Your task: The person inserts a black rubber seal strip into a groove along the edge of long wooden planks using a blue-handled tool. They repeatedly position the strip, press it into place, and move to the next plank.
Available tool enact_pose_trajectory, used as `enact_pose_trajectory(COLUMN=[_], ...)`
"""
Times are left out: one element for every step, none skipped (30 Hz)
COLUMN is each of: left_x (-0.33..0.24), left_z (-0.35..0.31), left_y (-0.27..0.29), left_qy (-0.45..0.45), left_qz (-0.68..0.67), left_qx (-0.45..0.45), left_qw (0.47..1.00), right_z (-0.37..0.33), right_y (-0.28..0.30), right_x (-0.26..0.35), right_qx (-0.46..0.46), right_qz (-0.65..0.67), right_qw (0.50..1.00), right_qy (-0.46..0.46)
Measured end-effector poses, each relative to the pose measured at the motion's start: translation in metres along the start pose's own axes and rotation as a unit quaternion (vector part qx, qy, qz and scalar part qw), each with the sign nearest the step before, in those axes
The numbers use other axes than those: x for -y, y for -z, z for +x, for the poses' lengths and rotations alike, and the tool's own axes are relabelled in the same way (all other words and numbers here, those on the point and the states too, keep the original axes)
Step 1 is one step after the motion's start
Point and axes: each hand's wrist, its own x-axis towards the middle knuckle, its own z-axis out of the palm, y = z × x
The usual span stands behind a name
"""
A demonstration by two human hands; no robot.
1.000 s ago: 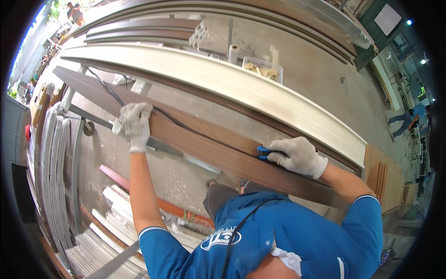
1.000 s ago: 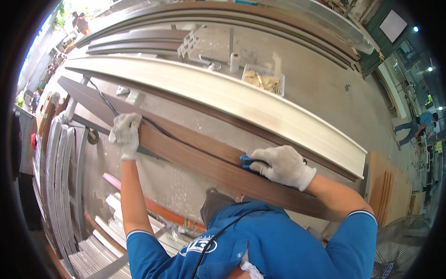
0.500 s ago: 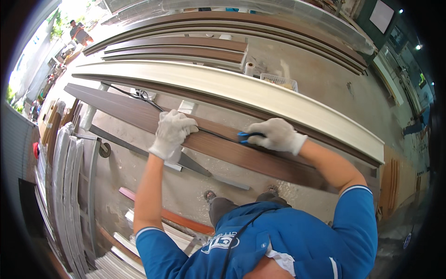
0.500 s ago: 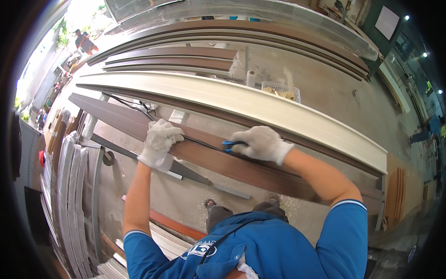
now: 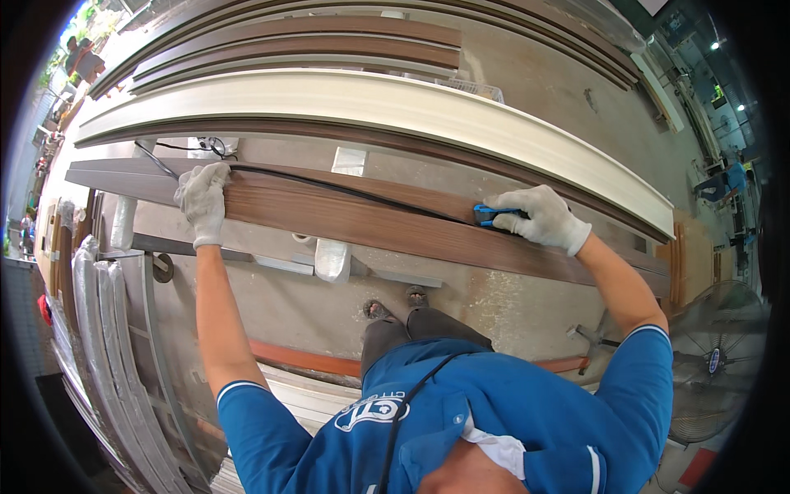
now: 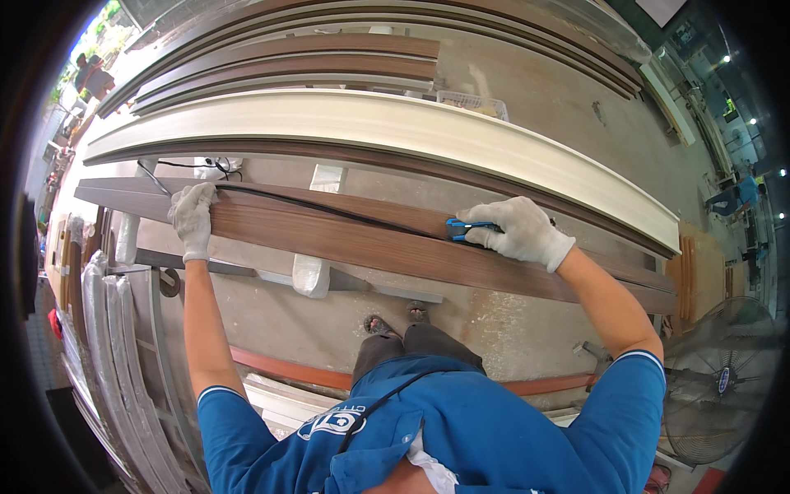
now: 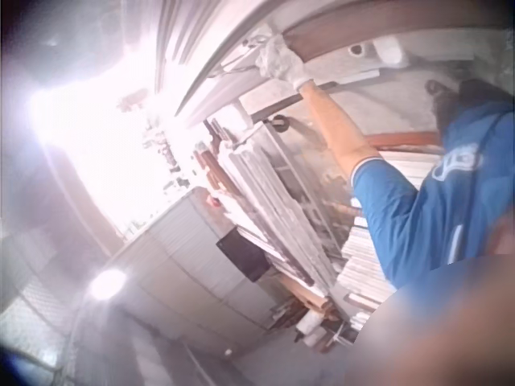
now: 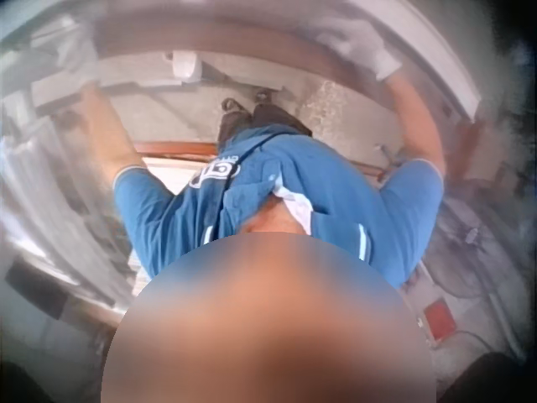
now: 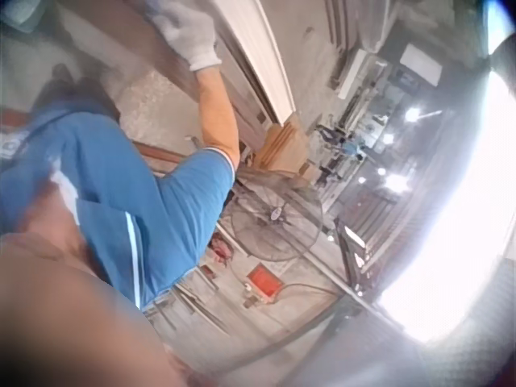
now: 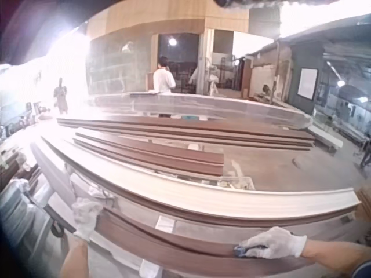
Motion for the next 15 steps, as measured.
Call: enact_pose_trajectory(left_x=[-0.003, -0.005, -0.008, -0.011, -0.012, -0.014, -0.015, -0.016, -0.016, -0.016, -0.016, -0.014, -0.013, -0.012, -0.01], left_z=[-0.001, -0.002, -0.001, -0.001, 0.0, 0.001, 0.001, 0.001, 0.001, 0.001, 0.0, 0.0, 0.0, 0.0, 0.0], left_y=[-0.006, -0.008, -0.009, -0.008, -0.005, -0.003, 0.0, 0.0, 0.001, 0.0, -0.002, -0.002, -0.002, -0.003, -0.003], left_qy=[0.021, 0.025, 0.021, 0.028, 0.027, 0.035, 0.029, 0.028, 0.02, 0.028, 0.03, 0.031, 0.031, 0.031, 0.03], left_qz=[0.005, 0.001, 0.003, -0.004, -0.006, -0.005, 0.003, 0.012, 0.022, 0.015, 0.01, 0.008, 0.018, 0.026, 0.032], left_qx=[-0.022, -0.012, -0.031, -0.009, -0.015, -0.026, -0.026, -0.028, -0.026, -0.027, -0.025, -0.027, -0.022, -0.015, -0.007], left_qw=[1.0, 1.0, 0.999, 1.0, 1.0, 0.999, 0.999, 0.999, 0.999, 0.999, 0.999, 0.999, 0.999, 0.999, 0.999], right_z=[0.007, 0.016, 0.031, 0.05, 0.072, 0.096, 0.123, 0.15, 0.179, 0.209, 0.232, 0.249, 0.253, 0.25, 0.24], right_y=[-0.002, -0.007, -0.012, -0.017, -0.023, -0.029, -0.038, -0.048, -0.058, -0.069, -0.076, -0.08, -0.083, -0.082, -0.079], right_x=[0.005, 0.013, 0.021, 0.03, 0.041, 0.053, 0.065, 0.078, 0.091, 0.107, 0.121, 0.13, 0.131, 0.129, 0.125], right_qx=[-0.003, 0.002, 0.012, 0.018, 0.03, 0.041, 0.032, 0.038, 0.052, 0.044, 0.06, 0.068, 0.08, 0.076, 0.06], right_qz=[0.005, -0.006, -0.022, -0.039, -0.04, -0.039, -0.033, -0.031, -0.068, -0.049, -0.032, -0.025, -0.037, -0.035, -0.021], right_qw=[1.0, 1.0, 1.0, 0.999, 0.999, 0.998, 0.997, 0.996, 0.993, 0.993, 0.993, 0.993, 0.993, 0.993, 0.993], right_qy=[-0.007, 0.002, 0.0, 0.006, 0.011, 0.02, 0.06, 0.075, 0.082, 0.093, 0.092, 0.098, 0.081, 0.085, 0.104])
